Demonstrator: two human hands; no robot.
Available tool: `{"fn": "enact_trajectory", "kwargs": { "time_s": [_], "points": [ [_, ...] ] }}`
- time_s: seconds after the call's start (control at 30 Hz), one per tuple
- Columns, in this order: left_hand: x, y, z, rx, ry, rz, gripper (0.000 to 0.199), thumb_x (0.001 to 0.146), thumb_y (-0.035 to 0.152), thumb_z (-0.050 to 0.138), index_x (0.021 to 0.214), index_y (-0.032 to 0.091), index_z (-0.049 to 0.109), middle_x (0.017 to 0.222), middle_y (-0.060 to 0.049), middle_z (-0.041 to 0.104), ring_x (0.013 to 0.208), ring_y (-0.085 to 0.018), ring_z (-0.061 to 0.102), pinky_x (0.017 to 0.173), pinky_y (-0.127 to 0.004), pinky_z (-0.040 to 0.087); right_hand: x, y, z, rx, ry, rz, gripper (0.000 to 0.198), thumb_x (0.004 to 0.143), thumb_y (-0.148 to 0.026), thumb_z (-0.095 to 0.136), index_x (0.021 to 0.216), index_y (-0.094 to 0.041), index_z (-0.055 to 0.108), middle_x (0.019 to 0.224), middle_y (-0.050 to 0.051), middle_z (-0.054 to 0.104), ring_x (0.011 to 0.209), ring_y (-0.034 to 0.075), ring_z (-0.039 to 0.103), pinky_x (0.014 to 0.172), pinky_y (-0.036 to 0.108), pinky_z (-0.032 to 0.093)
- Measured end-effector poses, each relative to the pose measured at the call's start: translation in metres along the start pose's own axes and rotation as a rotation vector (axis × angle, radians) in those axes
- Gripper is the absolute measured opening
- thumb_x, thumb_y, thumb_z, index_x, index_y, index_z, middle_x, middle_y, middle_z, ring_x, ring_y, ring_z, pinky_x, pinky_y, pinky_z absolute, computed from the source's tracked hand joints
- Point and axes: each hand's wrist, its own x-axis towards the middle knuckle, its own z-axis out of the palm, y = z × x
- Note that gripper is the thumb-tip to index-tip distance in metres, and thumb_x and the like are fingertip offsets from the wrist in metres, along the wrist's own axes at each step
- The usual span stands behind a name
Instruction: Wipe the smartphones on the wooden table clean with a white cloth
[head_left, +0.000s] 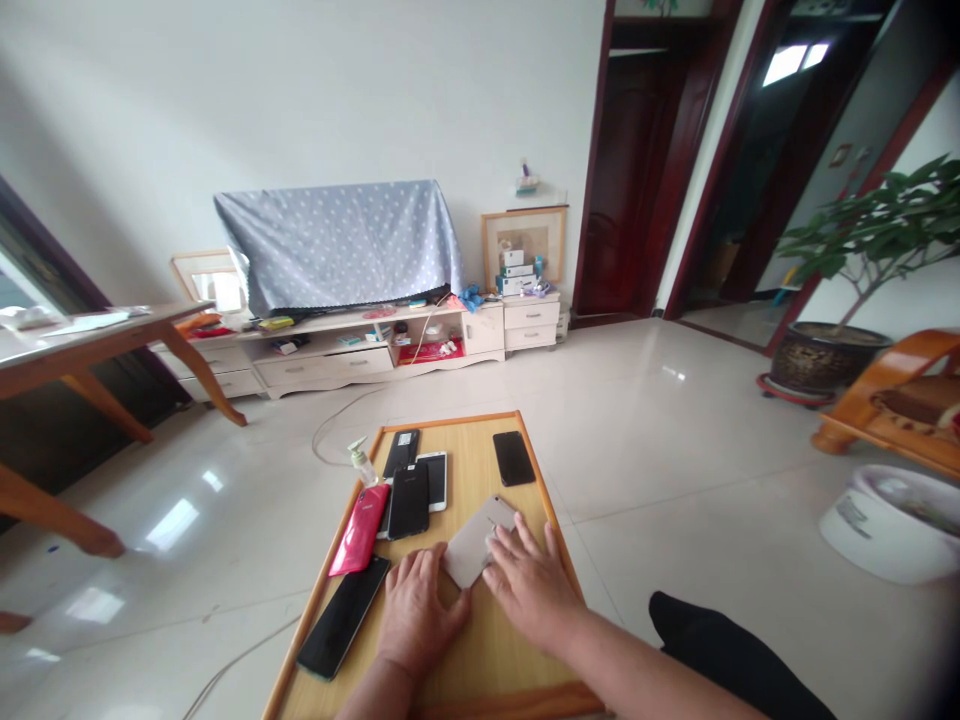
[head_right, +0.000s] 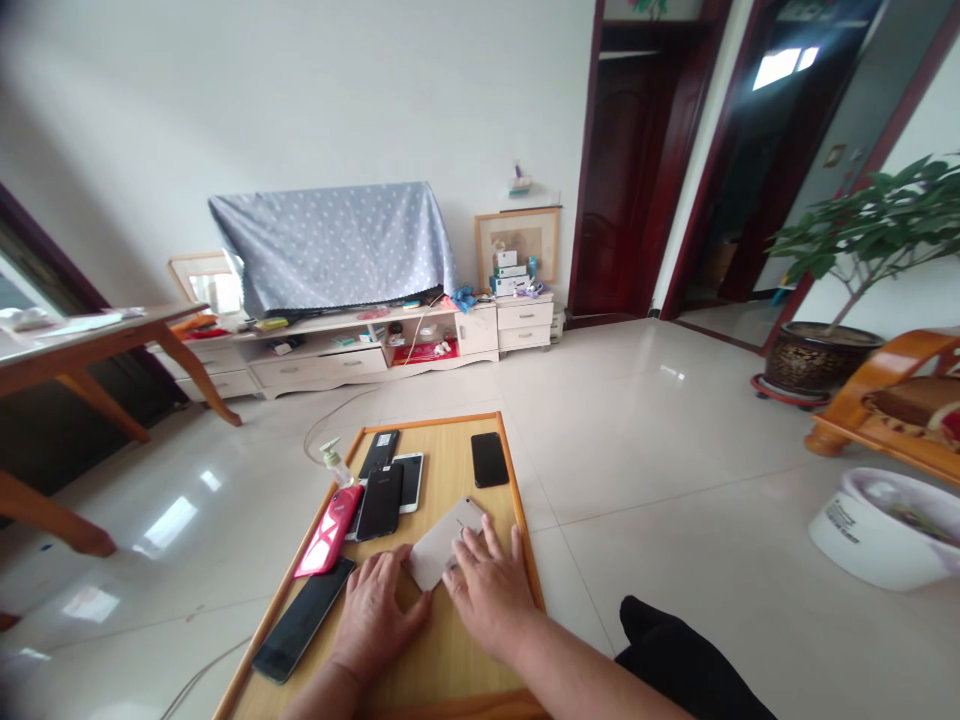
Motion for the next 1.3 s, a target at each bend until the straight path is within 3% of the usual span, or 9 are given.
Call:
{"fn": "enact_trajectory", "kwargs": {
  "time_s": [0.13,0.33,0.43,0.67,0.73,0.87,0.93,1.17,1.3],
  "points": [
    [-0.001,0.003,-0.001,0.009,0.017,0.0,0.054,0.075,0.039,0.064,0.126,0.024,0.055,0.122,-0.008,0.064,0.12,-0.026,0.054,0.103,-0.041,0.037,0.019,0.017,-0.007,-0.053,0.033,0.138,0.058,0.105,-0.053,0.019,0.15,-0.027,0.043,0.159,0.002,0.036,0.153,0.031,0.005,0.118,0.063,-0.003],
    [-0.001,-0.006,0.004,-0.014,0.005,0.026,0.06,0.075,0.038,0.065,0.131,0.023,0.051,0.124,-0.009,0.064,0.121,-0.026,0.053,0.104,-0.041,0.036,-0.01,-0.027,0.008,0.057,-0.028,-0.141,0.058,0.104,-0.056,0.021,0.15,-0.029,0.044,0.156,0.003,0.042,0.152,0.028,0.012,0.121,0.059,-0.004],
    [-0.001,-0.007,0.004,-0.027,0.005,0.034,0.061,0.074,0.036,0.065,0.131,0.023,0.05,0.126,-0.009,0.063,0.122,-0.026,0.052,0.105,-0.041,0.036,-0.009,-0.033,0.007,0.081,-0.046,-0.181,0.054,0.105,-0.053,0.021,0.148,-0.031,0.046,0.155,0.001,0.044,0.152,0.027,0.015,0.121,0.058,-0.003],
    [-0.003,-0.002,-0.001,0.004,0.05,0.049,0.053,0.076,0.039,0.062,0.126,0.023,0.055,0.121,-0.008,0.065,0.118,-0.027,0.055,0.102,-0.042,0.037,0.035,0.001,-0.005,-0.078,0.011,0.133,0.059,0.105,-0.053,0.017,0.151,-0.026,0.042,0.159,0.007,0.036,0.152,0.029,0.013,0.118,0.063,-0.004],
    [-0.003,-0.005,0.0,0.003,0.048,0.058,0.054,0.077,0.04,0.061,0.128,0.023,0.054,0.122,-0.009,0.065,0.119,-0.027,0.055,0.102,-0.042,0.037,0.03,-0.008,0.001,-0.061,0.005,0.08,0.061,0.105,-0.054,0.018,0.153,-0.023,0.039,0.16,0.009,0.033,0.152,0.028,0.016,0.119,0.06,-0.005],
    [-0.003,-0.01,0.002,-0.019,-0.001,0.053,0.056,0.074,0.03,0.06,0.129,0.023,0.052,0.124,-0.009,0.064,0.12,-0.026,0.053,0.104,-0.041,0.036,0.008,-0.037,0.017,0.04,-0.001,-0.173,0.059,0.105,-0.053,0.017,0.153,-0.025,0.037,0.159,0.008,0.035,0.15,0.024,0.023,0.121,0.054,-0.01],
    [-0.003,-0.01,0.001,-0.024,-0.012,0.05,0.056,0.073,0.028,0.06,0.129,0.023,0.053,0.123,-0.008,0.064,0.12,-0.026,0.053,0.104,-0.04,0.036,0.009,-0.04,0.018,0.052,0.003,-0.207,0.058,0.106,-0.051,0.016,0.152,-0.025,0.04,0.157,0.008,0.039,0.149,0.023,0.026,0.12,0.054,-0.012],
    [-0.004,0.0,-0.008,-0.02,0.021,0.025,0.05,0.076,0.035,0.062,0.124,0.024,0.057,0.122,-0.008,0.064,0.118,-0.027,0.054,0.104,-0.042,0.035,0.048,-0.012,0.004,-0.104,0.016,0.095,0.061,0.106,-0.048,0.012,0.153,-0.02,0.038,0.159,0.011,0.033,0.15,0.027,0.022,0.118,0.06,-0.012],
    [-0.004,0.0,-0.011,-0.047,-0.008,0.023,0.049,0.077,0.034,0.06,0.125,0.024,0.056,0.123,-0.009,0.064,0.119,-0.027,0.053,0.104,-0.043,0.034,0.032,-0.032,0.016,-0.021,0.008,-0.118,0.057,0.106,-0.047,0.014,0.152,-0.024,0.04,0.158,0.008,0.037,0.149,0.024,0.027,0.12,0.056,-0.01]
  ]
}}
